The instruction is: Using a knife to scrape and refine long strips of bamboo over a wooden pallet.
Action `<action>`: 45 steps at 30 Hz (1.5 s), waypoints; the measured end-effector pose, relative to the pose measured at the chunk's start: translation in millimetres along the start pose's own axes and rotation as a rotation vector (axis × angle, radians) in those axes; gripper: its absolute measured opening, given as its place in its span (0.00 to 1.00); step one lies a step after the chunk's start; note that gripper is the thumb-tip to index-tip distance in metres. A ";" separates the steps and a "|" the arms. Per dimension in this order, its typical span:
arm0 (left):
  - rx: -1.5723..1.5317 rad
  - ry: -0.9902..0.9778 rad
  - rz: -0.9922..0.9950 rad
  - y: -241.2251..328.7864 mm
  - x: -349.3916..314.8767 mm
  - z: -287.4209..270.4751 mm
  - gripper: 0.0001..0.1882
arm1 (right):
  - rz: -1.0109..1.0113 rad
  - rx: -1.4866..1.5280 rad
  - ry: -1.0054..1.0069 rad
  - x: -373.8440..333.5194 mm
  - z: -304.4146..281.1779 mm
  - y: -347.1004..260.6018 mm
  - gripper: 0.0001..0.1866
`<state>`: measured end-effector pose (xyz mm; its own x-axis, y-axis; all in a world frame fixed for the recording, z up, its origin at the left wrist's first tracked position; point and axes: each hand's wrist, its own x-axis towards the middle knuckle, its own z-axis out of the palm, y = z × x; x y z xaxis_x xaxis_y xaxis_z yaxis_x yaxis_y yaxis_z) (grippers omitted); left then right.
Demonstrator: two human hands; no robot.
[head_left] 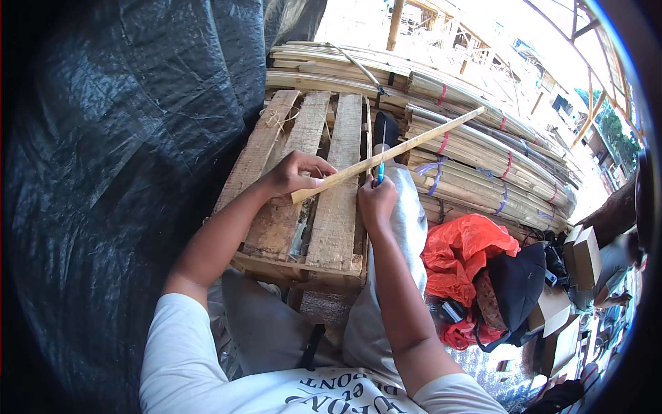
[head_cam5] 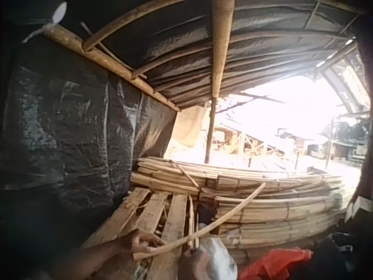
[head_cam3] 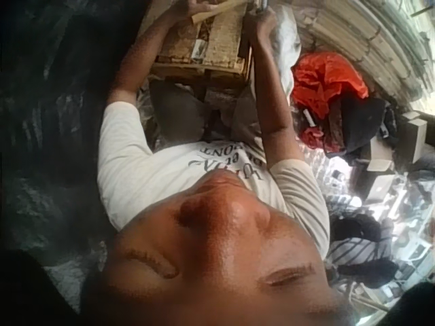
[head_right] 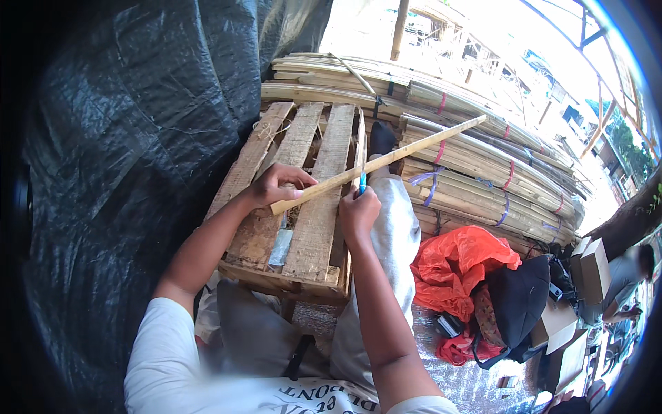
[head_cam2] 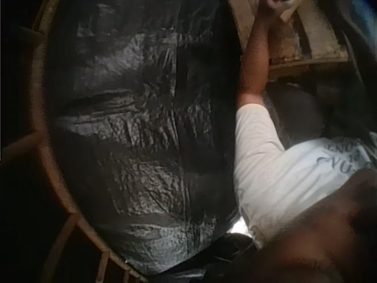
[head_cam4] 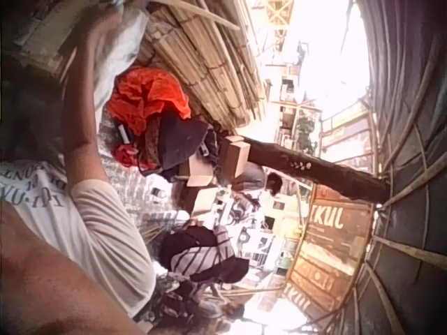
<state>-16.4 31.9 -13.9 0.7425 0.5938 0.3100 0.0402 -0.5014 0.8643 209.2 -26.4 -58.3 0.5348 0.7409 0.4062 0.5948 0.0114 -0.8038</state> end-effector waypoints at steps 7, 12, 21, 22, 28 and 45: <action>-0.031 -0.013 0.037 -10.7 0.1 -2.8 0.29 | -0.006 -0.091 -0.022 1.3 2.1 -4.1 0.15; -0.048 -0.031 0.040 -12.1 5.6 -4.9 0.29 | -0.073 -0.134 -0.014 6.6 2.9 -1.8 0.15; -0.055 -0.017 0.056 -26.0 4.1 -7.3 0.27 | -0.041 -0.131 -0.024 8.2 6.3 1.4 0.15; -0.059 -0.019 0.058 -23.7 3.8 -6.1 0.27 | -0.029 -0.127 -0.029 6.2 5.2 1.9 0.15; 0.006 -0.035 0.017 -22.2 3.3 -6.2 0.25 | -0.033 -0.119 -0.023 7.0 4.6 1.1 0.12; 0.112 -0.006 0.018 -17.6 6.0 3.5 0.28 | -0.018 -0.094 -0.031 9.0 2.4 0.5 0.11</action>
<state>-10.4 42.1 -28.6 0.7479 0.5805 0.3219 0.1013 -0.5791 0.8089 213.0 -18.2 -56.1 0.5051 0.7619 0.4055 0.6589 -0.0370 -0.7513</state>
